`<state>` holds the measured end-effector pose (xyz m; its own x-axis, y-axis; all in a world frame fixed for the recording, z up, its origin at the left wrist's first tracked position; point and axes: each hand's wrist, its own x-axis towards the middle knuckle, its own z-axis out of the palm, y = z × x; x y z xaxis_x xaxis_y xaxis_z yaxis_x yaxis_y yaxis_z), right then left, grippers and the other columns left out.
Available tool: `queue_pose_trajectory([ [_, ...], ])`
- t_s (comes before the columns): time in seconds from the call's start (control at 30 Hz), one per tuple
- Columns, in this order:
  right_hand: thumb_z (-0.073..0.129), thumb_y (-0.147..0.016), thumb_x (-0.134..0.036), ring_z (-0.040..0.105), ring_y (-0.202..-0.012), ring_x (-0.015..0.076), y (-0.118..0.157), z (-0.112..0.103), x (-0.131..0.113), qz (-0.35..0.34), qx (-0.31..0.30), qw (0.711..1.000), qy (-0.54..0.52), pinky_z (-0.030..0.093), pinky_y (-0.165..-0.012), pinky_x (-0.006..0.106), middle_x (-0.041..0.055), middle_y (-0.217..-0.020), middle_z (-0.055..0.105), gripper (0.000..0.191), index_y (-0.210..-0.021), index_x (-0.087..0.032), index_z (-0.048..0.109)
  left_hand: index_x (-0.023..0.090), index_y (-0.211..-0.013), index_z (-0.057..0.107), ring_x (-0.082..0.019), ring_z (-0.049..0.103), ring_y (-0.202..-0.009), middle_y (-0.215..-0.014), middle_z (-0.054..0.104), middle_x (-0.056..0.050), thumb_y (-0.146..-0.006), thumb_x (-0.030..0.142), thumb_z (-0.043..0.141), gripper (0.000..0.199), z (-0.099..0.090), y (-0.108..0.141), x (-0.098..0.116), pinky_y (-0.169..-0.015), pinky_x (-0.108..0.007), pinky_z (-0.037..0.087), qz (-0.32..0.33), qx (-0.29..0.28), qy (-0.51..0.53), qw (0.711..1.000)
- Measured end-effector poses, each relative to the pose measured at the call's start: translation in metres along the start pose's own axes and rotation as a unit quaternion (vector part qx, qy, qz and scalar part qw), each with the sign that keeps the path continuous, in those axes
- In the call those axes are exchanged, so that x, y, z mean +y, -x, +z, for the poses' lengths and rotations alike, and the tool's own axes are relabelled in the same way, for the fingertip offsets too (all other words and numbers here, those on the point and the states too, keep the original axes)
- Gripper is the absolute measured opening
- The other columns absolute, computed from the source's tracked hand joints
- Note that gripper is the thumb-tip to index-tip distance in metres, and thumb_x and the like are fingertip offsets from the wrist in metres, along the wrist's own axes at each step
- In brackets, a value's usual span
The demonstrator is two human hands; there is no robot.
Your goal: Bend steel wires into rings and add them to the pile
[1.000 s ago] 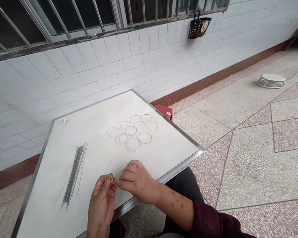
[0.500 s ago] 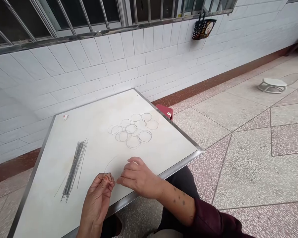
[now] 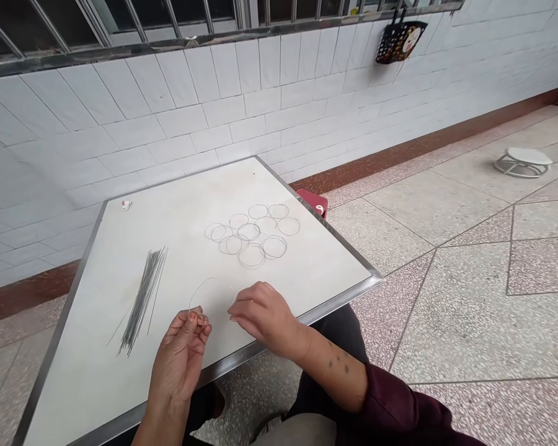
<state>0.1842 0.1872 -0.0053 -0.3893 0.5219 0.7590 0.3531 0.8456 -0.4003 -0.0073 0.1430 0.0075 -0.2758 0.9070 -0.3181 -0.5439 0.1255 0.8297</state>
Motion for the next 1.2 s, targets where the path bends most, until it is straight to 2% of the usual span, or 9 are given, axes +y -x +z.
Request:
queue_pose_trajectory([
  [0.1,0.059,-0.095,-0.02,0.057,-0.084,0.0151,0.003,0.008,-0.007,0.008,-0.001,1.0,-0.016,0.049,-0.074,0.029,0.0064,-0.097,0.064,0.011,-0.106,-0.019,0.061,0.019,-0.07,0.067,-0.011,0.059,-0.074,-0.081,0.064,-0.001,-0.063,0.033,0.087,0.025,0.003,0.003,-0.003,-0.074,-0.025,0.049,0.01,0.005,-0.002,1.0],
  [0.3,0.049,-0.099,-0.016,0.052,-0.074,0.0143,0.005,0.018,-0.008,-0.046,-0.061,0.996,0.036,0.043,-0.069,0.03,0.005,-0.094,0.067,0.016,-0.107,-0.019,0.062,0.019,-0.072,0.069,-0.013,0.059,-0.074,-0.078,0.064,-0.001,-0.068,0.035,0.083,0.022,0.003,0.007,-0.004,-0.078,-0.028,0.048,0.019,-0.023,-0.035,0.999],
  [0.57,0.042,-0.099,-0.011,0.052,-0.08,0.0167,0.007,0.001,0.005,-0.063,-0.12,0.989,0.055,0.043,-0.072,0.033,0.0068,-0.1,0.068,0.022,-0.109,-0.018,0.061,0.018,-0.067,0.066,-0.013,0.055,-0.066,-0.072,0.061,0.0,-0.067,0.032,0.084,0.022,-0.007,0.001,0.007,-0.074,-0.029,0.047,0.002,-0.061,-0.071,0.996],
  [0.63,0.044,-0.099,-0.013,0.053,-0.083,0.0169,0.005,-0.002,0.007,-0.046,-0.11,0.993,0.019,0.045,-0.074,0.033,0.0065,-0.1,0.067,0.02,-0.107,-0.019,0.061,0.018,-0.066,0.066,-0.014,0.055,-0.066,-0.072,0.061,-0.001,-0.065,0.032,0.085,0.023,-0.009,0.0,0.009,-0.072,-0.03,0.047,-0.004,-0.065,-0.078,0.995],
  [0.73,0.053,-0.098,-0.021,0.057,-0.089,0.0161,0.004,-0.001,0.005,0.038,-0.06,0.994,-0.086,0.052,-0.075,0.03,0.0074,-0.103,0.062,0.013,-0.11,-0.021,0.059,0.019,-0.067,0.066,-0.014,0.055,-0.067,-0.073,0.061,0.0,-0.065,0.033,0.084,0.023,-0.009,0.002,0.01,-0.071,-0.03,0.047,-0.003,-0.066,-0.081,0.995],
  [0.83,0.058,-0.095,-0.026,0.058,-0.08,0.014,0.005,0.004,0.0,0.141,-0.013,0.974,-0.177,0.056,-0.068,0.028,0.0072,-0.102,0.056,0.025,-0.119,-0.021,0.052,0.02,-0.067,0.065,-0.014,0.055,-0.069,-0.074,0.06,0.0,-0.067,0.034,0.083,0.023,-0.007,0.006,0.008,-0.072,-0.029,0.047,0.003,-0.072,-0.086,0.994],
  [0.9,0.059,-0.095,-0.027,0.057,-0.077,0.0139,0.005,0.006,-0.001,0.172,0.012,0.968,-0.184,0.056,-0.065,0.028,0.0068,-0.1,0.055,0.029,-0.122,-0.022,0.05,0.02,-0.067,0.065,-0.014,0.055,-0.07,-0.074,0.059,0.0,-0.069,0.035,0.082,0.022,-0.005,0.009,0.007,-0.073,-0.029,0.046,0.002,-0.081,-0.094,0.992],
  [1.0,0.058,-0.095,-0.027,0.057,-0.083,0.0159,0.002,0.007,0.001,0.159,0.021,0.977,-0.141,0.056,-0.065,0.028,0.0076,-0.101,0.056,0.029,-0.123,-0.023,0.054,0.02,-0.067,0.066,-0.015,0.055,-0.07,-0.074,0.06,0.0,-0.07,0.035,0.081,0.022,-0.003,0.012,0.005,-0.074,-0.03,0.046,-0.008,-0.097,-0.11,0.989],
  [1.2,0.051,-0.099,-0.021,0.061,-0.085,0.0129,-0.006,0.002,0.006,0.118,-0.037,0.98,-0.154,0.055,-0.074,0.025,0.0046,-0.095,0.059,0.02,-0.109,-0.023,0.068,0.018,-0.068,0.067,-0.016,0.056,-0.07,-0.074,0.061,-0.001,-0.073,0.035,0.079,0.021,-0.003,0.015,0.005,-0.073,-0.03,0.044,-0.05,-0.127,-0.145,0.98],
])
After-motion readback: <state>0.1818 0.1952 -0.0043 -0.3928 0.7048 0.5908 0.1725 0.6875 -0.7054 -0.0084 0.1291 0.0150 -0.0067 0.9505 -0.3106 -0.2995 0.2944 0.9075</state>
